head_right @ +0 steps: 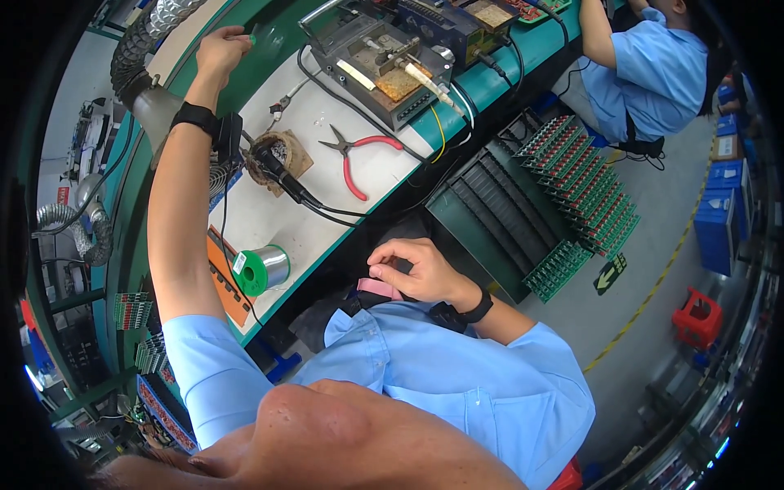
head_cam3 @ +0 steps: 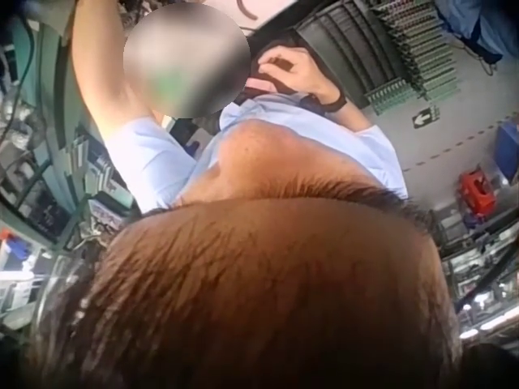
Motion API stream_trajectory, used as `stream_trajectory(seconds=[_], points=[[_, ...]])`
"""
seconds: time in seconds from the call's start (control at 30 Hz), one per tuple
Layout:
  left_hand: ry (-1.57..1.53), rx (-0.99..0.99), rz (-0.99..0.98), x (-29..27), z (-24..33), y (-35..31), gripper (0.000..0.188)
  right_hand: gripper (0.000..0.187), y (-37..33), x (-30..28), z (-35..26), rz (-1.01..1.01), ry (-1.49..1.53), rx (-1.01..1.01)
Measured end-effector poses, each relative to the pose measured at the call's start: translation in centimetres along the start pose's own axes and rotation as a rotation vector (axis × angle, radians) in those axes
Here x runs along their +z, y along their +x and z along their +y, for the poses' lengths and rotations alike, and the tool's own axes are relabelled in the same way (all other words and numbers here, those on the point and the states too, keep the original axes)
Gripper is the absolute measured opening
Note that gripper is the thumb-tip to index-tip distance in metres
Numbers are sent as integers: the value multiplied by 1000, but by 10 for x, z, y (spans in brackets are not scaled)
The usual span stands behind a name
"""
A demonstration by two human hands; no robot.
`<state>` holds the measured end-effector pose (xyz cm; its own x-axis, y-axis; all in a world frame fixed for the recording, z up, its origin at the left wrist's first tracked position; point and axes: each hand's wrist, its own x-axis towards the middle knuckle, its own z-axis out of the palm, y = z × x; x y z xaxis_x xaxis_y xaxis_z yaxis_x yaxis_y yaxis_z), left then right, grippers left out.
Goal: Assembling electronic components by soldering wires and applying adhesive tape.
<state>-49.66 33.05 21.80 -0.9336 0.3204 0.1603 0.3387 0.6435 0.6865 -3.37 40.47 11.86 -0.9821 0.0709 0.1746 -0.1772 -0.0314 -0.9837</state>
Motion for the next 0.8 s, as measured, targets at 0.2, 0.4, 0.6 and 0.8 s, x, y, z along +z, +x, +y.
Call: stream_trajectory(seconds=[0.2, 0.4, 0.6, 0.8], points=[[76, 111, 0, 1, -2, 1, 39, 8, -1, 2, 4, 3, 11, 13], [56, 123, 52, -4, -10, 6, 33, 11, -3, 3, 7, 17, 38, 19], [95, 82, -27, 0, -5, -7, 34, 9, -5, 5, 9, 3, 36, 13], [98, 93, -54, -4, 15, -34, 33, 10, -6, 10, 6, -17, 23, 9]])
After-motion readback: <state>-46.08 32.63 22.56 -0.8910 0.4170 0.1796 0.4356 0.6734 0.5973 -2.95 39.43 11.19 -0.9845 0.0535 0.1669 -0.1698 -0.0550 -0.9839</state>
